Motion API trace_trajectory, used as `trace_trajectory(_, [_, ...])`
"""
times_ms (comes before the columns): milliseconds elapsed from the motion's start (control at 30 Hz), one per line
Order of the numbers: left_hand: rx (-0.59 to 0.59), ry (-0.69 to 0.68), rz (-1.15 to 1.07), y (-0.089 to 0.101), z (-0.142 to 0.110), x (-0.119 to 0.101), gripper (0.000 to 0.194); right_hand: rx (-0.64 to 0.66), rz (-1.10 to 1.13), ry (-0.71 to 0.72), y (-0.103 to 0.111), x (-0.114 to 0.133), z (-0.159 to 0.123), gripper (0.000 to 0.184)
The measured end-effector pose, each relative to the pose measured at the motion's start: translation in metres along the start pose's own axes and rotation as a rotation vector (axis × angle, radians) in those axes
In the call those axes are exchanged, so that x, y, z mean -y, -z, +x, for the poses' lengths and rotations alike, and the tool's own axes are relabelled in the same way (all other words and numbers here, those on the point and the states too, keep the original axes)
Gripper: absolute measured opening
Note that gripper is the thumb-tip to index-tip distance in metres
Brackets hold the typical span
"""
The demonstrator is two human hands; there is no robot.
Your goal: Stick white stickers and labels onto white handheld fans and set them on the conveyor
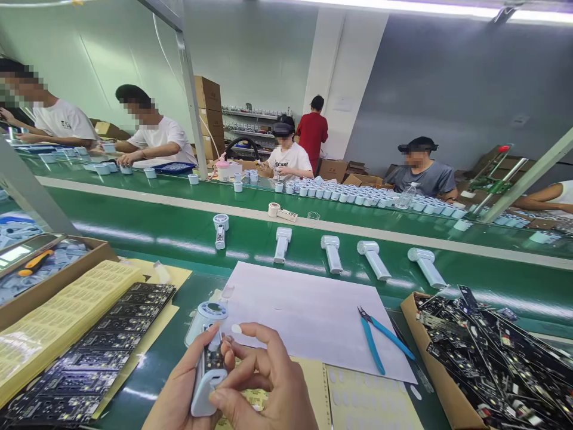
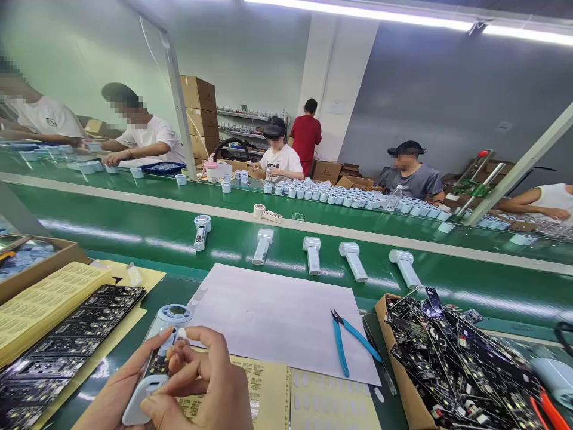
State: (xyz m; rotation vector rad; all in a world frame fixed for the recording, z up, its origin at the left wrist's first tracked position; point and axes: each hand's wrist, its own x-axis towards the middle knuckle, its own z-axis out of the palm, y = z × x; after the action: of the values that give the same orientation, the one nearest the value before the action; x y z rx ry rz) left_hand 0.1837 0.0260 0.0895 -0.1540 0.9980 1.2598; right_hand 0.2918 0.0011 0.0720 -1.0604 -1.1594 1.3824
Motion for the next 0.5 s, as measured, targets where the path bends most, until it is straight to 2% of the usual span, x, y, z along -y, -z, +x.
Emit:
trace_trajectory(100, [-0.068, -0.013, 0.03, -0.008, -0.01, 0.002, 0.02, -0.056, -0.194, 0.087, 0.0, -0.002, -0.003, 0.066])
trace_trajectory(167, [-0.089, 0.011, 0.006, -0.013, -0.014, 0.003, 0.017, -0.133, -0.324, 0.107, 0.002, -0.001, -0.004, 0.086])
trace_trajectory(233, [-0.084, 0.075, -0.01, -0.015, -0.016, 0.004, 0.014, -0.172, -0.282, 0.05, 0.006, 0.001, -0.003, 0.102])
trace_trajectory(267, [-0.082, 0.109, -0.002, -0.014, -0.015, 0.004, 0.014, -0.166, -0.196, 0.003, 0.01, 0.001, -0.001, 0.104])
trace_trajectory(300, [-0.077, 0.141, 0.017, -0.013, -0.014, 0.005, 0.014, -0.152, -0.094, -0.039, 0.016, 0.0, 0.0, 0.098])
trace_trajectory(367, [-0.065, 0.152, 0.098, -0.008, -0.009, 0.006, 0.014, -0.139, 0.039, -0.071, 0.034, -0.006, 0.002, 0.073])
trace_trajectory(467, [-0.036, 0.047, 0.314, 0.009, 0.007, 0.012, 0.008, -0.173, -0.091, -0.019, 0.069, -0.023, 0.001, 0.047])
trace_trajectory(500, [-0.013, 0.011, 0.401, 0.016, 0.014, 0.016, 0.012, -0.18, -0.17, -0.01, 0.08, -0.03, 0.0, 0.038])
